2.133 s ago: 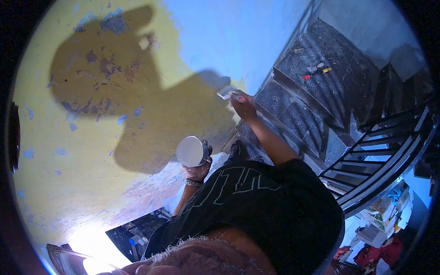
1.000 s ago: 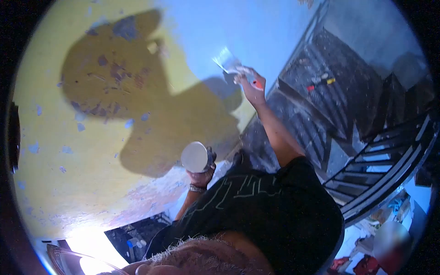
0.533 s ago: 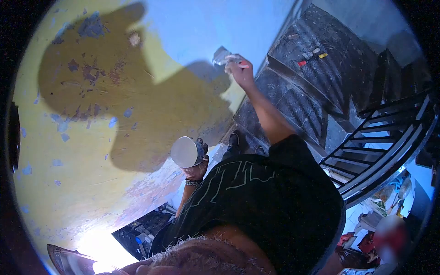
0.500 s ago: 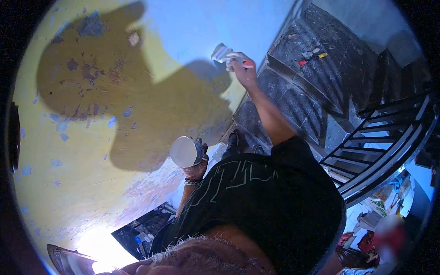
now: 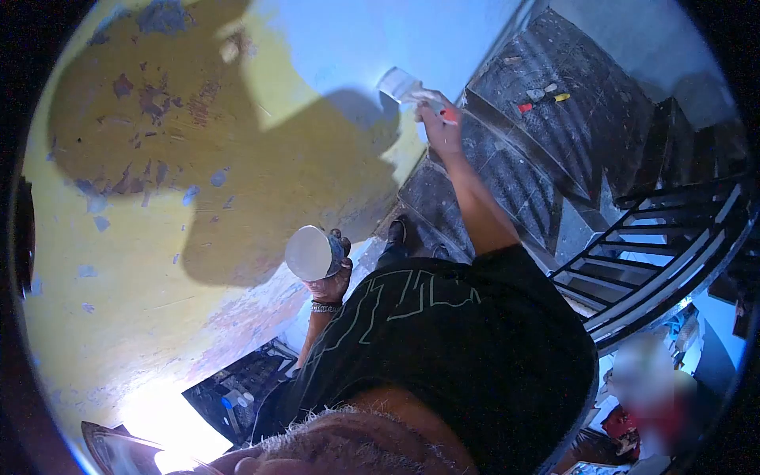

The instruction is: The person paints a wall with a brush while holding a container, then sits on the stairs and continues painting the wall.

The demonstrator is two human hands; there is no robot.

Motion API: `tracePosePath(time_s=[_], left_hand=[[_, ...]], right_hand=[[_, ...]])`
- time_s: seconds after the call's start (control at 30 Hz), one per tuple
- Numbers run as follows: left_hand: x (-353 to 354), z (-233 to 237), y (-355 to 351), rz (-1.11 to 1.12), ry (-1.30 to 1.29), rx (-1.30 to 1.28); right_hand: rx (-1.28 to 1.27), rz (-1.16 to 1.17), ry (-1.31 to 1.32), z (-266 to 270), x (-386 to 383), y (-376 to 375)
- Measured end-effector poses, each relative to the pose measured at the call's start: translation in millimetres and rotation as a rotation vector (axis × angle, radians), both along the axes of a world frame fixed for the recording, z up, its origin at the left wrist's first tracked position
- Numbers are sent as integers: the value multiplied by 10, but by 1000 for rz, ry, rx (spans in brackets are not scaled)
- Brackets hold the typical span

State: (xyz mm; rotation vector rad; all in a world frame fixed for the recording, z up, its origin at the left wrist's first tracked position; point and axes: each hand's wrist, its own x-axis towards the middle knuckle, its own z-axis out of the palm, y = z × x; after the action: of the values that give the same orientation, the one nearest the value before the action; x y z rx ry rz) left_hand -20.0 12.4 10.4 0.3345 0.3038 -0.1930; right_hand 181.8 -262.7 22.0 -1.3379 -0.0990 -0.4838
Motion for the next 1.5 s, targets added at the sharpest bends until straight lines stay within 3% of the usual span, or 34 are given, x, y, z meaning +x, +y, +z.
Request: tracePosePath(time_s=[0.07,0.13,0.2,0.27,0.3,0.37,0.4,0.53,0.6,0.63,0.7,0.73,0.77,0.83,0.9,1.0,1.1,1.27,1.33,1.43,1.5], left_hand=[[-13,-21,22,-2,-14,6],[-20,-33,35,-7,-15,-3],[-29,-26,28,-13,-12,-8],[-18,24,2,1,-43,-43],[-35,34,-7,4,-32,-44],[-46,44,-28,20,-28,-35],[-53,46,-34,32,-23,-38],[-132,81,-64,51,6,-113],[-195,48,-64,42,-48,-91],[-232,57,-71,49,-100,-94],[-313,-13,29,87,-66,-91],[-385,-44,94,92,-56,-96],[-391,12,105,114,-56,-137],[-472,-16,131,196,-59,-147],[-483,2,158,229,-86,-148],[-501,-10,182,282,-34,-125],[-484,-30,203,307,-18,-96],[-314,-156,163,193,-16,-122],[-227,-211,170,127,-7,-108],[-69,-378,167,20,18,-131],[67,-482,150,-34,10,-152]], right_hand=[[-6,-29,115,-354,-25,73],[-91,94,250,-850,40,159],[-67,121,213,-681,-11,489],[243,183,96,-118,-203,660],[243,184,108,66,-290,625],[124,148,-156,307,-380,568],[122,159,-150,274,-397,547],[-67,11,5,-345,-332,468],[-199,77,332,-571,-273,526],[-230,48,191,-684,-170,571],[-337,-5,-72,-266,-198,656],[-321,54,-41,-139,-208,628],[206,268,51,82,-267,652],[88,251,54,359,-408,447],[132,219,61,377,-566,285],[-36,281,192,137,-817,9],[7,332,337,61,-1048,-52],[-17,78,347,-458,-1046,-65],[-9,77,484,-754,-949,-71],[-193,-4,468,-921,-819,63],[-146,-37,324,-1296,-638,122]])
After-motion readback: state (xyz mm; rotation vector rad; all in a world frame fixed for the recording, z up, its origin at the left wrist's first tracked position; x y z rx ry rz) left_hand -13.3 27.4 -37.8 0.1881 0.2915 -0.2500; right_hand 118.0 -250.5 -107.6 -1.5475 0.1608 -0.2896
